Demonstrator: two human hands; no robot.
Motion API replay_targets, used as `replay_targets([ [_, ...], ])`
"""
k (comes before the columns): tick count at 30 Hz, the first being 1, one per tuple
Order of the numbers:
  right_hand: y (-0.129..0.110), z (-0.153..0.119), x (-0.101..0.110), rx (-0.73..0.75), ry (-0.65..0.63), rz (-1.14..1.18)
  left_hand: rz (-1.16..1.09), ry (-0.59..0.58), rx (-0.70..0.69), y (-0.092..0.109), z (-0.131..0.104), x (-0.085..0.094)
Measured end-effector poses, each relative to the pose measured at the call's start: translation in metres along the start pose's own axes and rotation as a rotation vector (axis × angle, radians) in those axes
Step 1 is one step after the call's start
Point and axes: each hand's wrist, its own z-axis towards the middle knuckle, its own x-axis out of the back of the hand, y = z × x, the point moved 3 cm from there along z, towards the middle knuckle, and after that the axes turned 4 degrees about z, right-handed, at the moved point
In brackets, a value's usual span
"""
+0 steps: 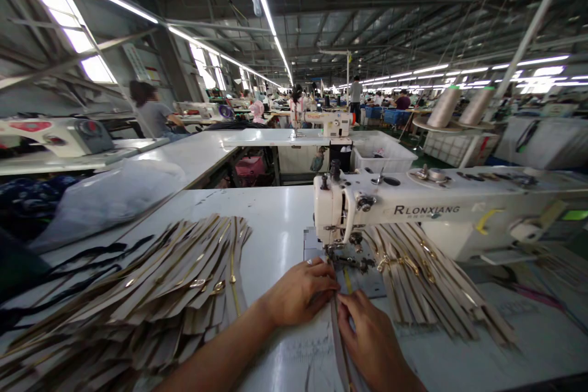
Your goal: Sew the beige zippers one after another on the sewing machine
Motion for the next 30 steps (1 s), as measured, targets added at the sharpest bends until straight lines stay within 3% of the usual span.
replay_targets([
  [7, -0.001, -0.002, 0.002, 0.017, 0.002, 0.018, -0.004, -0.009, 0.007, -0.001, 0.0, 0.0],
  [18, -0.005, 0.007, 0.002, -0.017, -0.146, -0.055, 0.046, -0.003, 0.028, -0.001, -0.002, -0.004],
  [30, -0.009, 0.042, 0.012, 0.029, -0.066, -0.165, 0.177, 0.107, 0.067, -0.008, -0.001, -0.006],
])
